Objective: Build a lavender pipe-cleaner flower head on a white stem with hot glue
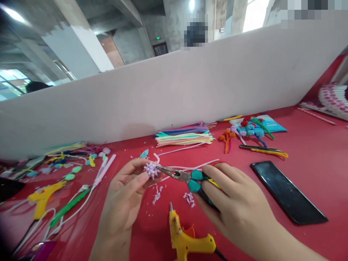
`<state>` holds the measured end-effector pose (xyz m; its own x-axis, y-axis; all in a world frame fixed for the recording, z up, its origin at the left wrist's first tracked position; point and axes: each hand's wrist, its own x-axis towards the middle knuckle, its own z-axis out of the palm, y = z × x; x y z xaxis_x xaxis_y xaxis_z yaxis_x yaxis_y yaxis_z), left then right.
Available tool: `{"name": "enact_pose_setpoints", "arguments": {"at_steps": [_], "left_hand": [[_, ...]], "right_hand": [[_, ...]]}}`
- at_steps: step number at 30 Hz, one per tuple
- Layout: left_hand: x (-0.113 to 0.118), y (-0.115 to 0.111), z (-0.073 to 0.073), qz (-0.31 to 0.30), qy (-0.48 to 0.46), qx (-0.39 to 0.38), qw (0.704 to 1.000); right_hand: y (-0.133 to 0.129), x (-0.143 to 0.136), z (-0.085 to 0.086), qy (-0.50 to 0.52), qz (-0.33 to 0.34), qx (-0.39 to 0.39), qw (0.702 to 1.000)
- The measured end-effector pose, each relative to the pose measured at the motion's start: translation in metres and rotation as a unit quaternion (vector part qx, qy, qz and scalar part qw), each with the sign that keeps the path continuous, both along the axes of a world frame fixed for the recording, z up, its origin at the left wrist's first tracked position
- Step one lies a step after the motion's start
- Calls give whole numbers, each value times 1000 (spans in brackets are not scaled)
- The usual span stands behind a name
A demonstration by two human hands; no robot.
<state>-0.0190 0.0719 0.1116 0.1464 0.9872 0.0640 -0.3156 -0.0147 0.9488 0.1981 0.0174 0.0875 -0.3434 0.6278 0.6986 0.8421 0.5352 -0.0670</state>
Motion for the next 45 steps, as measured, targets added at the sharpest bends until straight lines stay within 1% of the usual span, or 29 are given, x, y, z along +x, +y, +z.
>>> {"name": "enact_pose_setpoints", "arguments": {"at_steps": [6, 17, 21, 26, 29, 32, 36, 40, 45], "left_hand": [[3, -2, 5, 31, 30, -15, 999], [4, -7, 6, 63, 69, 7, 996], [5, -5, 8, 61, 63, 13, 996], [6, -3, 7, 76, 17, 32, 996], [6, -3, 3, 85, 2, 39, 996], [7, -4, 1, 91, -1, 41, 995], [8, -5, 2, 91, 4, 48, 995], [9, -5, 3, 86, 11, 55, 995], [9, -6, 2, 93, 26, 61, 993]], "right_hand": [[-3, -2, -4, -56, -40, 34, 997], [-6, -7, -5, -104, -73, 72, 989], [-5, -7, -5, -62, -61, 52, 995], [-5, -4, 7, 51, -16, -10, 999], [-6, -1, 10, 89, -4, -36, 995], [-7, -1, 8, 93, 4, -53, 994], [-6, -4, 5, 105, 20, -61, 992], [-6, -5, 7, 121, 16, -62, 991], [-6, -5, 9, 112, 18, -56, 992]]}}
